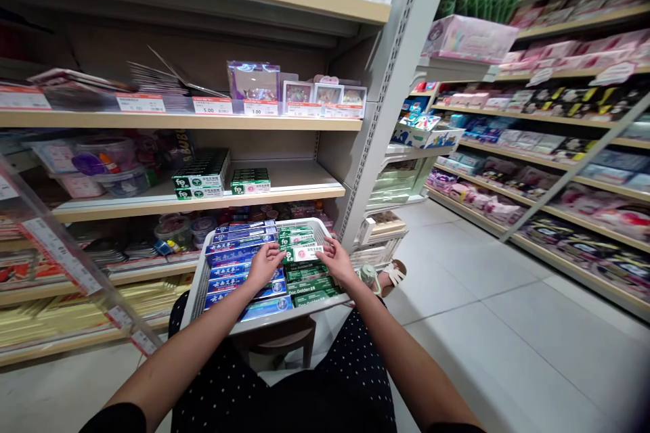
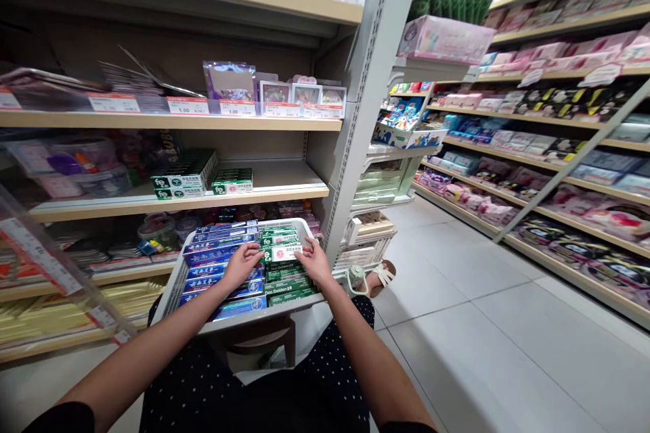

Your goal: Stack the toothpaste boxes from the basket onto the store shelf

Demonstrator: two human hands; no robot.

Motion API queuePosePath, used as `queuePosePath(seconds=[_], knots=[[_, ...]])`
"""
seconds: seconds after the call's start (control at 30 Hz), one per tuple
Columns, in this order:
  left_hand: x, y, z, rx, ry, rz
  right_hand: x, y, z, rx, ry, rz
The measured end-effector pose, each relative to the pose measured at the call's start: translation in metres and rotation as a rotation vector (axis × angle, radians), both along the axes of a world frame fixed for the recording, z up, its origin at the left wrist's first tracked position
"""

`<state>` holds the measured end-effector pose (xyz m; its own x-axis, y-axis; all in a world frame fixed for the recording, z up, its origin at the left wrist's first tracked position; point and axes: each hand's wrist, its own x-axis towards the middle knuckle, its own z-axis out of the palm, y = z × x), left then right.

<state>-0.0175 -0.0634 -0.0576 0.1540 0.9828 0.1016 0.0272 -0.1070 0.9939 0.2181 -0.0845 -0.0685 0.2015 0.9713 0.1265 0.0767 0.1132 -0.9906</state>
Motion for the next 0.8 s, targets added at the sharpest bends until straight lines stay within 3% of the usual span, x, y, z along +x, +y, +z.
queuePosePath(seconds=[0.17, 0.33, 0.53, 0.67, 0.8], knots=[[0.0, -0.001, 0.003, -0.039, -0.045, 0.031, -0.001, -0.004, 0.006, 0.02, 0.066, -0.035], [-0.001, 0.005, -0.004, -0.06, -0.109, 0.041, -0.005, -0.006, 0.009, -0.03, 0.114, -0.012], [0.0, 0.005, -0.009, -0.028, -0.088, 0.065, -0.011, -0.002, 0.01, -0.048, 0.097, -0.085], [-0.005, 0.008, 0.004, 0.048, -0.033, 0.103, -0.024, 0.004, 0.018, -0.014, 0.092, -0.104], [-0.02, 0.02, 0.032, 0.191, 0.053, 0.18, -0.046, 0.024, 0.04, 0.085, 0.1, -0.062]])
